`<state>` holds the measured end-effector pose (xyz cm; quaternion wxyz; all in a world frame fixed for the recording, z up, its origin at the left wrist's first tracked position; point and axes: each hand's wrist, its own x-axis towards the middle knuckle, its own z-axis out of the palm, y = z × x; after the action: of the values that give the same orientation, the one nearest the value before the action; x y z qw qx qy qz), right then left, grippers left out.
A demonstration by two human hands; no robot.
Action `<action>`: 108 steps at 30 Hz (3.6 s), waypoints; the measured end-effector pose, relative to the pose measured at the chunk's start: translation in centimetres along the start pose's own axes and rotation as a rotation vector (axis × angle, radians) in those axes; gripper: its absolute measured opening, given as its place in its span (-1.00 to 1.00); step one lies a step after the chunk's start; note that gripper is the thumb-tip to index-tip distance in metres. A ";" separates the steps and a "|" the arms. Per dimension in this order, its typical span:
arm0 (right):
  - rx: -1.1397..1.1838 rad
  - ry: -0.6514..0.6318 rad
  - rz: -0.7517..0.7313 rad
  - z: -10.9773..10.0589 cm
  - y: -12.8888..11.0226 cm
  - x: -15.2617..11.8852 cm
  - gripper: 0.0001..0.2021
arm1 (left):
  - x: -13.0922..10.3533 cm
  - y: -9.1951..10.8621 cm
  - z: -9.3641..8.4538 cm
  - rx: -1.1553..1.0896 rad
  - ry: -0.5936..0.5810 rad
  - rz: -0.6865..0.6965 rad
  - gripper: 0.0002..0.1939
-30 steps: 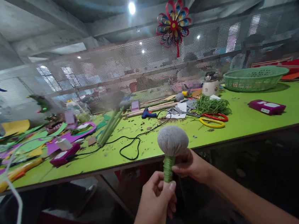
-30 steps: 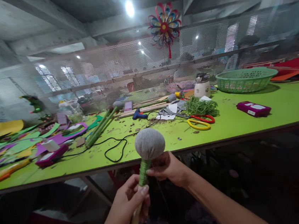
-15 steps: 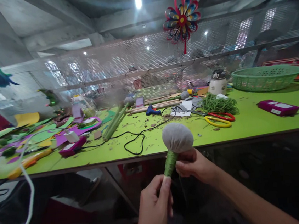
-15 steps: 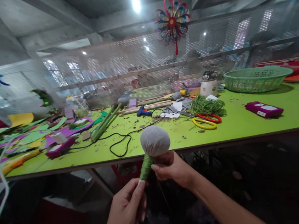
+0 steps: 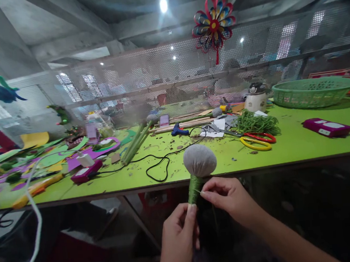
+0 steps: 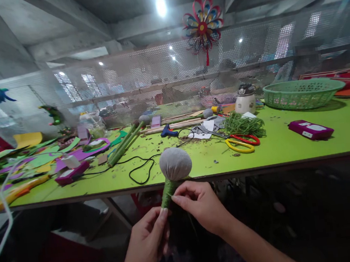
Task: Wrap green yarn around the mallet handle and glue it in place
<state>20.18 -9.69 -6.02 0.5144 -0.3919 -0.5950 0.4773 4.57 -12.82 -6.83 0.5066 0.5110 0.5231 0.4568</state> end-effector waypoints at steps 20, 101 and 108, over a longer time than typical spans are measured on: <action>-0.104 0.028 -0.037 -0.6 0.8 0.1 -0.83 | -0.2 -0.4 0.0 -0.103 -0.064 -0.136 -0.67; -0.213 0.068 -0.110 0.0 1.7 -2.1 -0.80 | -1.7 0.2 0.2 -0.276 -0.122 -0.161 -0.40; 0.273 0.045 0.120 0.3 2.3 -1.7 -0.77 | -1.7 0.3 -0.3 -0.516 -0.227 -0.243 -0.41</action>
<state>20.06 -10.79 -8.63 0.5465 -0.3638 -0.4883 0.5749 4.27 -14.49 -6.39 0.7256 0.3469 0.3874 0.4506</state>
